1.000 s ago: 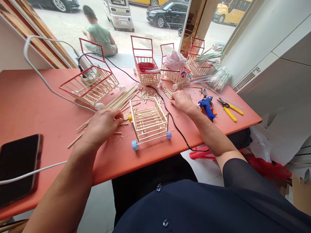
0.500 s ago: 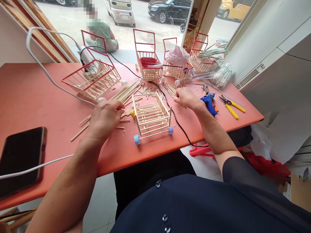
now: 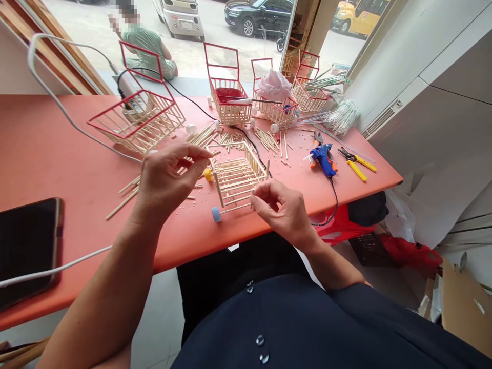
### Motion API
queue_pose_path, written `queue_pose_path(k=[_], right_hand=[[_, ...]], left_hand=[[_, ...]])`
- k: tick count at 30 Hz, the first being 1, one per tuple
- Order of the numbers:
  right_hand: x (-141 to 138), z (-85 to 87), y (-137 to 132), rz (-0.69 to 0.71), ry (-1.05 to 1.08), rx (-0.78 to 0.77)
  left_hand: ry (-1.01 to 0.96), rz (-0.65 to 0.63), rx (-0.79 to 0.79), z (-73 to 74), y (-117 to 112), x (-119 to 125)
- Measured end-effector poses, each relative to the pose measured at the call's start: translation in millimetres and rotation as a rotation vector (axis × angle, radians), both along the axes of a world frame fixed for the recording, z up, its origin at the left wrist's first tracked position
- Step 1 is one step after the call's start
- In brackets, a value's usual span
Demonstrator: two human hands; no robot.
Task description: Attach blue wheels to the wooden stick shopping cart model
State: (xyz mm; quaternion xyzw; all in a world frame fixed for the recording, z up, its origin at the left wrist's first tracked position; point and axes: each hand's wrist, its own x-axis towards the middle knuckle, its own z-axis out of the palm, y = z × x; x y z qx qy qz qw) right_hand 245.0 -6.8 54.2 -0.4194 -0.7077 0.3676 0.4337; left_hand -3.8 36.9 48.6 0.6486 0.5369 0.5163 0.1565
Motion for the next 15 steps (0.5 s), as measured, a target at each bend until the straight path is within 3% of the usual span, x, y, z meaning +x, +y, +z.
queue_pose_path(k=[5,15], right_hand=[[-29.8,-13.1,1.1,-0.039,-0.03,0.061],[-39.4,-26.2,-1.0,-0.111,-0.14,0.01]], left_hand=[[-0.053,-0.096,0.065,4.1,-3.6,2.1],[0.062,-0.291,0.04,11.8,-10.7,2.8]])
